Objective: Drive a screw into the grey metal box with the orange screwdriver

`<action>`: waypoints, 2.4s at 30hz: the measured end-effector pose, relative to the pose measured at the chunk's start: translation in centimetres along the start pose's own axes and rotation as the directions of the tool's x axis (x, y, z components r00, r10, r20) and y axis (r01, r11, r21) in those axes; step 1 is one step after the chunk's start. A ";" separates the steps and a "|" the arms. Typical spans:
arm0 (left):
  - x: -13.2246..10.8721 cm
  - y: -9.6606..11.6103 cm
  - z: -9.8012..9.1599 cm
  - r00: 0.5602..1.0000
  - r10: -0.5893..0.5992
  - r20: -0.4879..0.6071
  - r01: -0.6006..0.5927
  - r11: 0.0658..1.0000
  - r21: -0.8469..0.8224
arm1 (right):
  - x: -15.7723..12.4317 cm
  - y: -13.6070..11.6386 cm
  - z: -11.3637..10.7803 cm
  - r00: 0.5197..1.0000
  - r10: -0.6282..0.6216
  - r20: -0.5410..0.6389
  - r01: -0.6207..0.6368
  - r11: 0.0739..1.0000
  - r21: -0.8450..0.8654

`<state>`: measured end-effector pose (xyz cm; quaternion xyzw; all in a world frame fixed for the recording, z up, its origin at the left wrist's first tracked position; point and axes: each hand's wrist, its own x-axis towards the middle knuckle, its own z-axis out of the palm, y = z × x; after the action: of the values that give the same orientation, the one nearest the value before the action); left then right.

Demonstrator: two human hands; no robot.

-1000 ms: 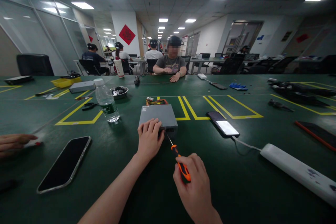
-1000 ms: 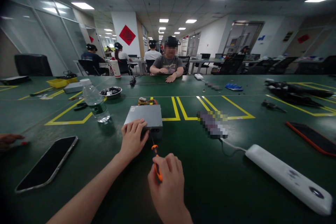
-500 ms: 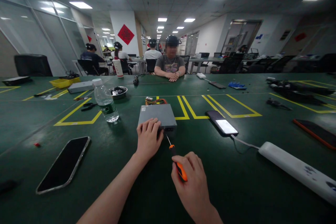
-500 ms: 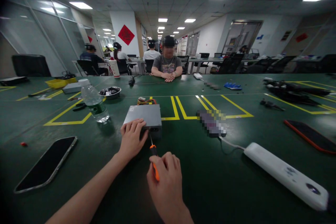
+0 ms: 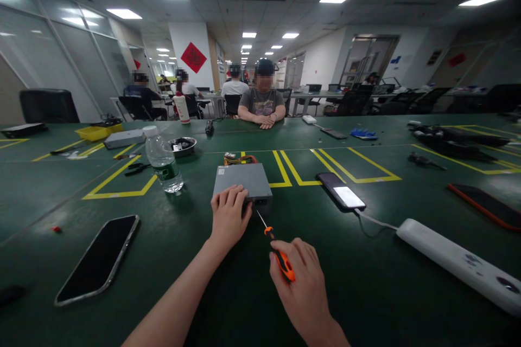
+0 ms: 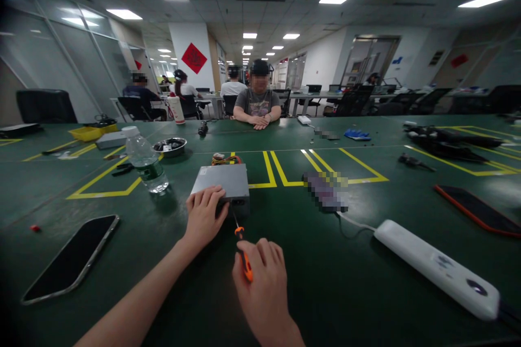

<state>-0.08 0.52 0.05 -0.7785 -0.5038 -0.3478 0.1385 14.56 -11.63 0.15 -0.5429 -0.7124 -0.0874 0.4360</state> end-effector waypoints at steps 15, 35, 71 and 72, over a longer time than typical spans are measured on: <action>0.0 -0.1 -0.1 1.000 0.010 0.003 -0.010 1.000 0.017 | -0.2 1.4 -0.6 0.994 0.074 -0.086 -0.075 0.997 -0.017; 0.1 0.0 -0.2 1.000 0.002 0.002 -0.002 1.000 -0.003 | -0.2 1.4 -0.8 0.986 0.145 -0.081 -0.146 0.989 -0.005; 0.1 -0.2 0.0 1.000 0.009 0.001 -0.009 1.000 0.008 | -0.5 1.4 -0.6 0.966 0.259 -0.017 -0.258 0.965 0.058; 0.1 -0.1 0.0 1.000 0.009 -0.001 -0.009 1.000 0.009 | -0.5 1.3 -0.5 0.976 0.213 -0.038 -0.211 0.977 0.038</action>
<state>-0.19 0.65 0.09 -0.7800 -0.5018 -0.3451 0.1438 15.95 -11.73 -0.38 -0.6064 -0.6424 -0.0397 0.4669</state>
